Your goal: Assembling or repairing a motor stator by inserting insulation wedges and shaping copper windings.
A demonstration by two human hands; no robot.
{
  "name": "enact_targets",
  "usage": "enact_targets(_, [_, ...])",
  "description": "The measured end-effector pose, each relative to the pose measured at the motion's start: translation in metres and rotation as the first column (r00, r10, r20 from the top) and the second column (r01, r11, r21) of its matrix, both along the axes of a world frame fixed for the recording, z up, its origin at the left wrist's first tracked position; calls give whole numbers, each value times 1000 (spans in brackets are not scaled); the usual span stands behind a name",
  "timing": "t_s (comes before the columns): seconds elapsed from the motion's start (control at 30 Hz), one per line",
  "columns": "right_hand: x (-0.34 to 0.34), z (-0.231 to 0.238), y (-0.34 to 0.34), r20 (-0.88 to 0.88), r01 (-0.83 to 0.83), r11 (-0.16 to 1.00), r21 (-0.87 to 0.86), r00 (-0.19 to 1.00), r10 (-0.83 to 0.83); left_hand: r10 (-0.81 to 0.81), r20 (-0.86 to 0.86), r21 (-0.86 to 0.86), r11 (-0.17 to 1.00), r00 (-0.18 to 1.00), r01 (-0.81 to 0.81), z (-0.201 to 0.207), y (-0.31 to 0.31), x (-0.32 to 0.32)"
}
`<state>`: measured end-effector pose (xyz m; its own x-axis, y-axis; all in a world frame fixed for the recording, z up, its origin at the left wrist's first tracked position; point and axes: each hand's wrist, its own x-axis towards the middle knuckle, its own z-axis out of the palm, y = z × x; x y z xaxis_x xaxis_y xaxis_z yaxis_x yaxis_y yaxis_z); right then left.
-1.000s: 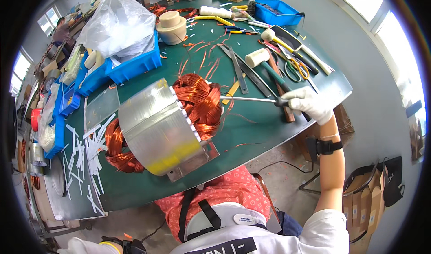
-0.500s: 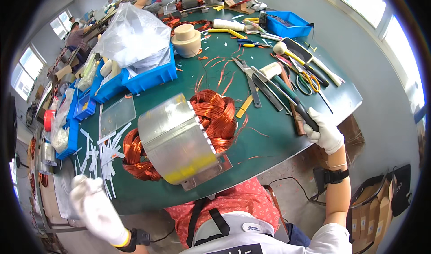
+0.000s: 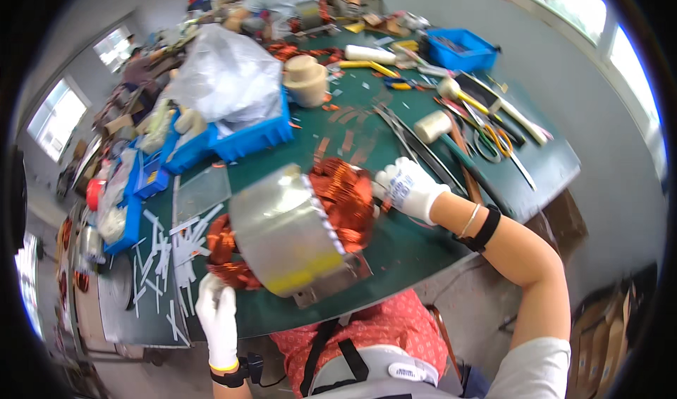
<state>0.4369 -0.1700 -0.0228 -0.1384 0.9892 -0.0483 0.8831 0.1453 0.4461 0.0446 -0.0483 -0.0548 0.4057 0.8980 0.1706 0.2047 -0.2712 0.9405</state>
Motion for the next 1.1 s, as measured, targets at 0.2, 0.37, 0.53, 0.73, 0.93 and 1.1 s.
enact_targets(0.2, [58,-25,30,-199,111,989,98,976,-90,-68,5,128,990,998,66,6,0,1])
enact_targets(0.37, [59,47,-2,-738,506,675,537,670,85,36,-104,457,889,994,16,32,16,-22])
enact_targets(0.53, [-56,123,-37,-593,520,311,796,568,571,-9,-54,848,528,999,50,113,37,-4])
enact_targets(0.73, [-142,132,-1,-775,-225,776,589,115,622,-406,-154,951,188,901,247,144,14,61])
enact_targets(0.93, [-103,114,27,-607,-188,898,398,680,411,-119,-269,752,594,956,286,75,73,2])
enact_targets(1.1, [-96,108,43,-656,-168,939,300,678,331,-308,-264,492,772,914,403,16,97,-33])
